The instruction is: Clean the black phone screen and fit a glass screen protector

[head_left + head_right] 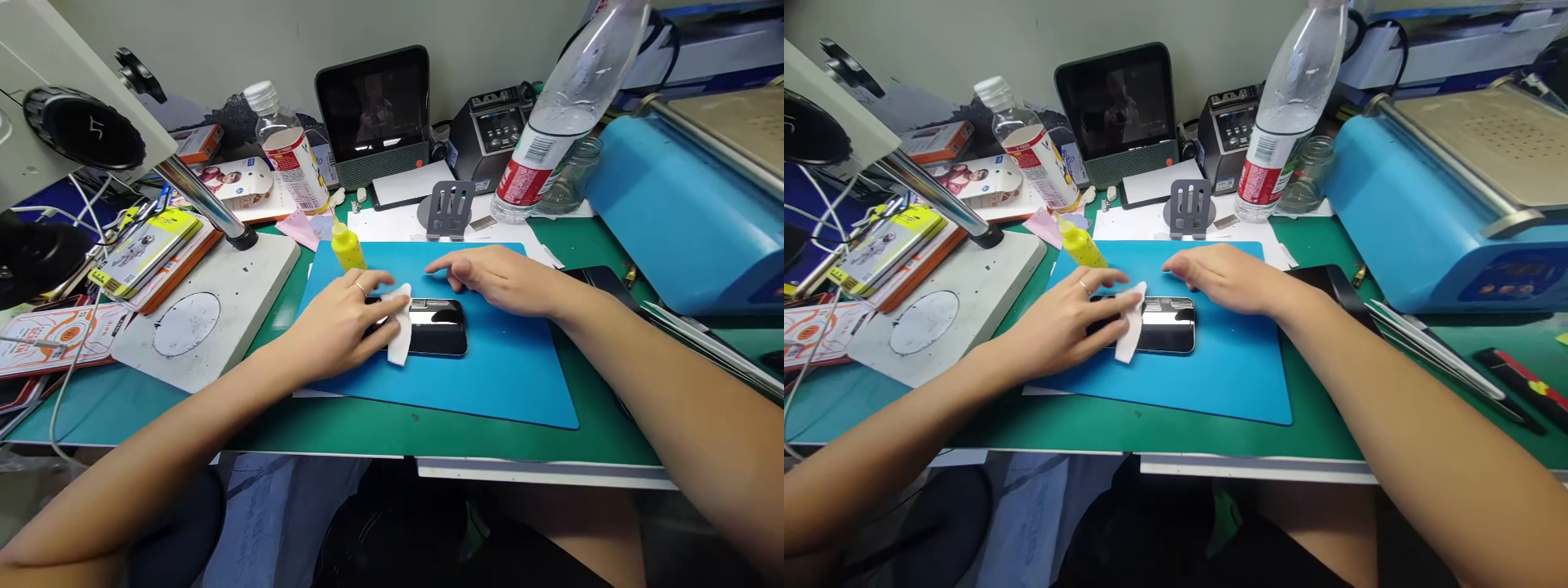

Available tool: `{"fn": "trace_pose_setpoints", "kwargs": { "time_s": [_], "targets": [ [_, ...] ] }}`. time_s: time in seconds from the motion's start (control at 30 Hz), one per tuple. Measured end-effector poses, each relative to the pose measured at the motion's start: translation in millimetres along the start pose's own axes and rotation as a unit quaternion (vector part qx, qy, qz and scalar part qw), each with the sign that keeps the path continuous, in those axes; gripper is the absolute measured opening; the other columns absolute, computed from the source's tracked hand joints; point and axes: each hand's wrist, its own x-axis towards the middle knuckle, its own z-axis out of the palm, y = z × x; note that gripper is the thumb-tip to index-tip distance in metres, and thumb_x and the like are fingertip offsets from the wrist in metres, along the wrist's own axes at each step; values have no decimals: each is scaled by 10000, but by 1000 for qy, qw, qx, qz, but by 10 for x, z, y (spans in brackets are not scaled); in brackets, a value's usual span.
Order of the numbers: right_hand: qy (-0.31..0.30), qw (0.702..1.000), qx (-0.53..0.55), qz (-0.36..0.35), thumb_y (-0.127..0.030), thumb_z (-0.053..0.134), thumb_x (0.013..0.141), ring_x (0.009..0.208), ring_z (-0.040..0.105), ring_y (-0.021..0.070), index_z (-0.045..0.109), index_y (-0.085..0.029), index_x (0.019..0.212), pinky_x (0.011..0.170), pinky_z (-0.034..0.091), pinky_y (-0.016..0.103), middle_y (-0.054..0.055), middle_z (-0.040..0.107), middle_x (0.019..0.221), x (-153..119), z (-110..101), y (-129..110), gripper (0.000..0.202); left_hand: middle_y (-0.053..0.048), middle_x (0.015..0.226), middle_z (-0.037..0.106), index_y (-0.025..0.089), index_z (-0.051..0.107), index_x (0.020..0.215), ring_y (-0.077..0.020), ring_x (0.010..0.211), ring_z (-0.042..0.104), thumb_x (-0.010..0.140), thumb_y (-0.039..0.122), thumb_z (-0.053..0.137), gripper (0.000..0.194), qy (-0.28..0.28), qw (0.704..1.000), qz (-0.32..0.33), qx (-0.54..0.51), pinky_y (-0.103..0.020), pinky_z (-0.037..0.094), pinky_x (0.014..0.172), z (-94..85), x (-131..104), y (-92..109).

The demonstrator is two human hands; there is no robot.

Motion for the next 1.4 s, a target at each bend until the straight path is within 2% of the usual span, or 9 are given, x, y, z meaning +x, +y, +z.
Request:
{"fn": "trace_pose_setpoints", "kwargs": {
  "time_s": [0.17,0.4,0.53,0.87,1.03,1.1,1.2,1.33,1.4],
  "targets": [
    [18,996,-69,-46,-615,465,995,967,671,275,720,-173,1232,811,469,379,123,749,1088,10,67,-104,563,-185,1303,651,80,524,1458,-335,1160,573,992,479,577,615,19,995,-93,-18,-495,502,1029,114,39,-83],
    [51,989,-103,-96,-516,563,980,924,637,285,742,-154,1144,764,456,382,132,722,955,16,219,-277,437,-72,992,699,187,722,1009,-220,899,584,991,297,618,152,100,989,-65,-91,-371,511,827,179,16,-53],
    [63,991,-79,-90,-413,541,989,905,633,282,745,-205,970,785,451,399,119,717,929,38,233,-322,292,-56,953,687,183,676,933,-197,892,585,1014,231,569,143,146,980,-64,-115,-348,489,829,143,6,-53],
    [111,985,128,-19,-428,590,954,768,645,221,675,-254,948,731,480,360,24,720,859,-35,217,-455,194,-98,1220,704,198,561,1378,-241,1105,625,959,403,672,480,173,944,-135,-247,-397,506,964,173,-2,-67],
    [116,953,278,-30,-346,676,903,797,671,200,643,-245,972,732,537,354,17,701,875,-41,209,-461,126,-47,1073,744,195,679,984,-193,1034,657,959,318,679,126,162,907,-140,-361,-353,493,977,136,7,3],
    [118,949,291,-33,-307,707,879,804,668,188,651,-236,963,739,539,348,14,699,878,-43,196,-467,124,-48,1020,749,189,628,888,-179,992,682,989,310,634,158,171,881,-136,-419,-340,514,948,123,2,21],
    [105,946,303,-40,-274,724,873,787,657,167,662,-227,959,720,531,330,7,701,882,-57,176,-465,116,-74,1118,736,199,589,993,-186,1042,692,1000,339,614,142,174,849,-144,-477,-339,542,934,124,-14,29],
    [65,944,316,-67,-270,721,886,772,658,153,709,-226,966,673,526,300,16,730,923,-95,159,-463,92,-103,1405,620,258,468,1386,-230,1296,593,929,341,716,526,150,868,-115,-460,-392,498,1066,152,-27,20],
    [55,947,309,-71,-270,713,895,824,682,168,745,-240,1005,700,540,304,24,752,972,-112,152,-472,118,-98,1370,643,269,428,1460,-228,1250,620,920,330,727,620,141,877,-90,-451,-379,514,1038,166,-26,15]
  ]
}}
